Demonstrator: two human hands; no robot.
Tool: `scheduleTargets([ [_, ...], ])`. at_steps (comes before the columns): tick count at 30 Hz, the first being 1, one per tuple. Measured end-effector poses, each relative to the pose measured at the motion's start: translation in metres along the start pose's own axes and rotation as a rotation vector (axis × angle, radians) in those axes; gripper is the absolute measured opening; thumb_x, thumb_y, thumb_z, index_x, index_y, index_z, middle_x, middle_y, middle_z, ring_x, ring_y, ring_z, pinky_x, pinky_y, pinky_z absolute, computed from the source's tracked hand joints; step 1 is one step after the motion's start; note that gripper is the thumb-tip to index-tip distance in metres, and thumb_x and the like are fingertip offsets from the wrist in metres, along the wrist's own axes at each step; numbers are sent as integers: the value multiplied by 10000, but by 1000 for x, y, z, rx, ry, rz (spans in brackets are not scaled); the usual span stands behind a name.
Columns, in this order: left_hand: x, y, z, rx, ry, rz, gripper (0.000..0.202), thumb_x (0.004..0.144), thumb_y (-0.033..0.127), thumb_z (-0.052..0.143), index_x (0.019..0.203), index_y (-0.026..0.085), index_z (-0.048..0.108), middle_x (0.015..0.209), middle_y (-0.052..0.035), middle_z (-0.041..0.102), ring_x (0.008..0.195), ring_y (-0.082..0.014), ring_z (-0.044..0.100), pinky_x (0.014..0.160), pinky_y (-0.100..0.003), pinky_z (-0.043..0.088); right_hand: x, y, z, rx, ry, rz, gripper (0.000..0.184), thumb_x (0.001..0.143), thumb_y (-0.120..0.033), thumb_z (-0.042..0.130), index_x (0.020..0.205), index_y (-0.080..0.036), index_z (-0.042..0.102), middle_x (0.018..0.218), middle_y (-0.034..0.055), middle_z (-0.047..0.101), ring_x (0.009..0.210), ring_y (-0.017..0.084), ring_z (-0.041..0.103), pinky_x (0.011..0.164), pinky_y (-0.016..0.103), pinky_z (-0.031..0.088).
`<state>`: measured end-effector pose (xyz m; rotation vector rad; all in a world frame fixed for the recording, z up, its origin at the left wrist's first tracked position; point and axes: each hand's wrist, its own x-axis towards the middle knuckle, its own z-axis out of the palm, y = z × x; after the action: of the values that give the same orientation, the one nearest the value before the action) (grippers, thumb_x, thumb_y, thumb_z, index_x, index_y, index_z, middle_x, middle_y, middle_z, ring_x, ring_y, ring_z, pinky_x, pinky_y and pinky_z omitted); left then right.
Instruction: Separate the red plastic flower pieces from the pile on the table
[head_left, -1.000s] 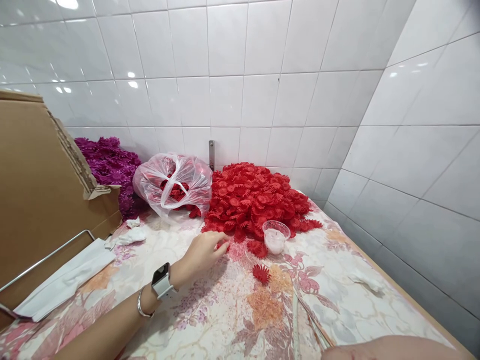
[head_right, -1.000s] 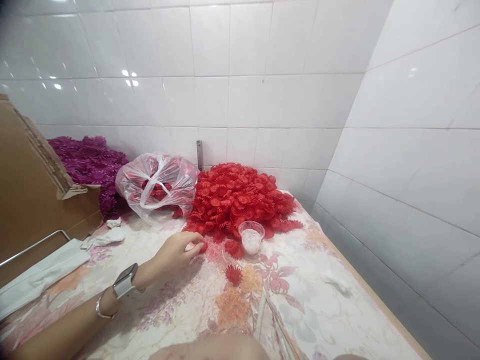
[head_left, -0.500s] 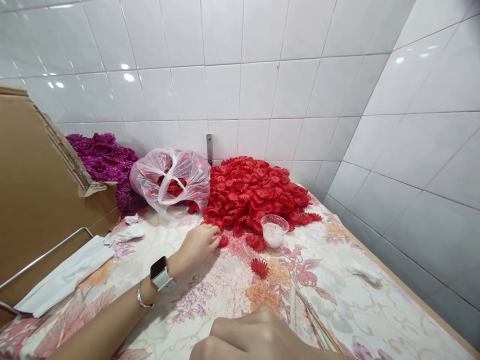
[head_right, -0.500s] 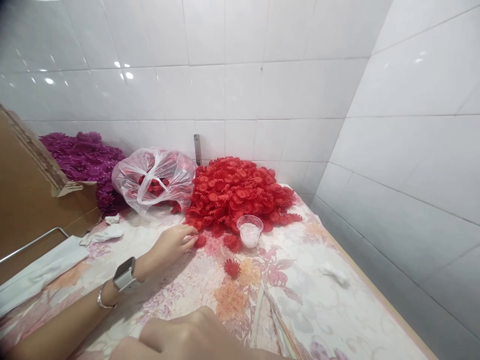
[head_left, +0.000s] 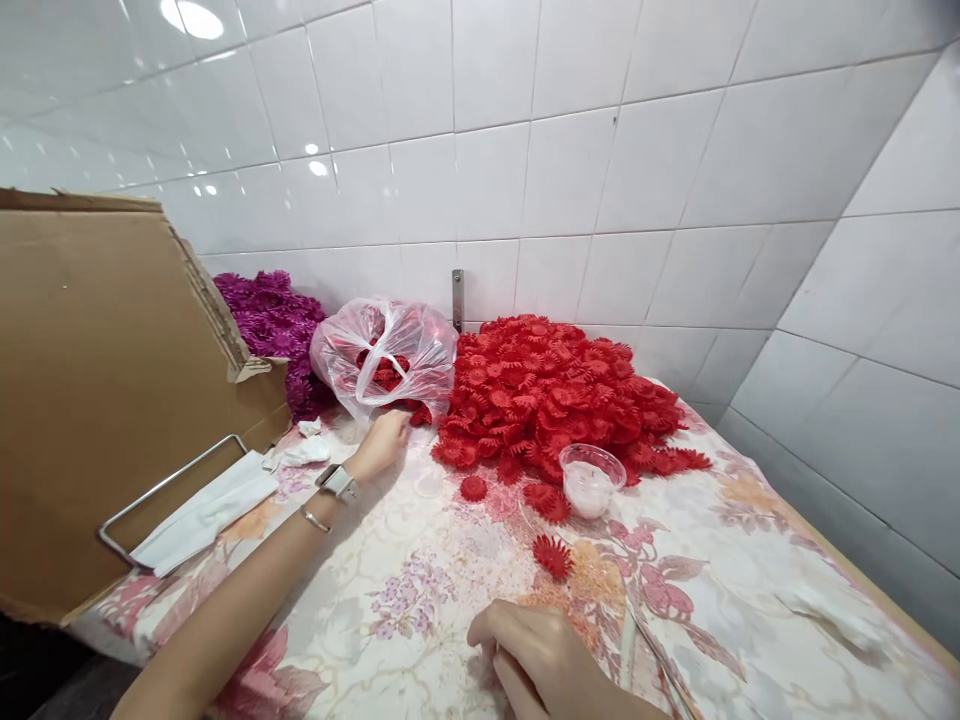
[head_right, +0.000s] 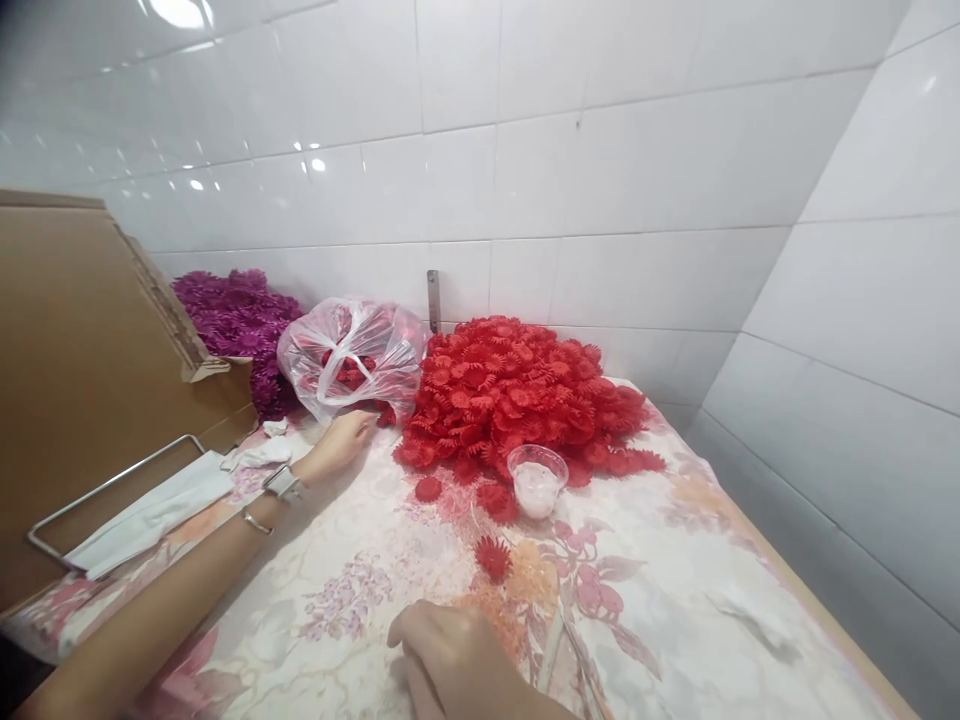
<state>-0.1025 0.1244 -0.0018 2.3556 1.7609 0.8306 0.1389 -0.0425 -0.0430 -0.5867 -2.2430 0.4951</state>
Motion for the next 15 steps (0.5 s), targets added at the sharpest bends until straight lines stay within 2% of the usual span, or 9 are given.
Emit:
scheduleTargets([
  [3,16,0,10,52,-52,-58,273,854,281,516,1092,150,537,1126,-84,553,976,-206,554,829,-419,466,1,1,0,7,4,8,227,739,-82,320,738,-169,530,555,28,601,468,121,531,473,204,417],
  [8,33,1,23,55,-65,-189,312,855,300,515,1129,150,515,1129,-87,547,952,-203,566,794,-409,488,0,2,-2,29,-33,89,242,758,-108,308,731,-153,544,546,32,586,464,123,523,481,215,415],
  [11,29,0,21,9,-20,-263,308,856,299,514,1128,154,516,1130,-86,547,952,-202,566,794,-404,489,0,1,-5,44,-57,136,243,766,-111,308,726,-157,543,550,28,585,482,126,534,501,218,415],
  [15,14,7,8,-106,79,-314,292,859,301,509,1105,146,523,1091,-80,561,918,-191,573,773,-393,492,0,2,-6,50,-69,164,235,749,-105,317,722,-161,543,561,30,586,502,132,540,525,226,416],
])
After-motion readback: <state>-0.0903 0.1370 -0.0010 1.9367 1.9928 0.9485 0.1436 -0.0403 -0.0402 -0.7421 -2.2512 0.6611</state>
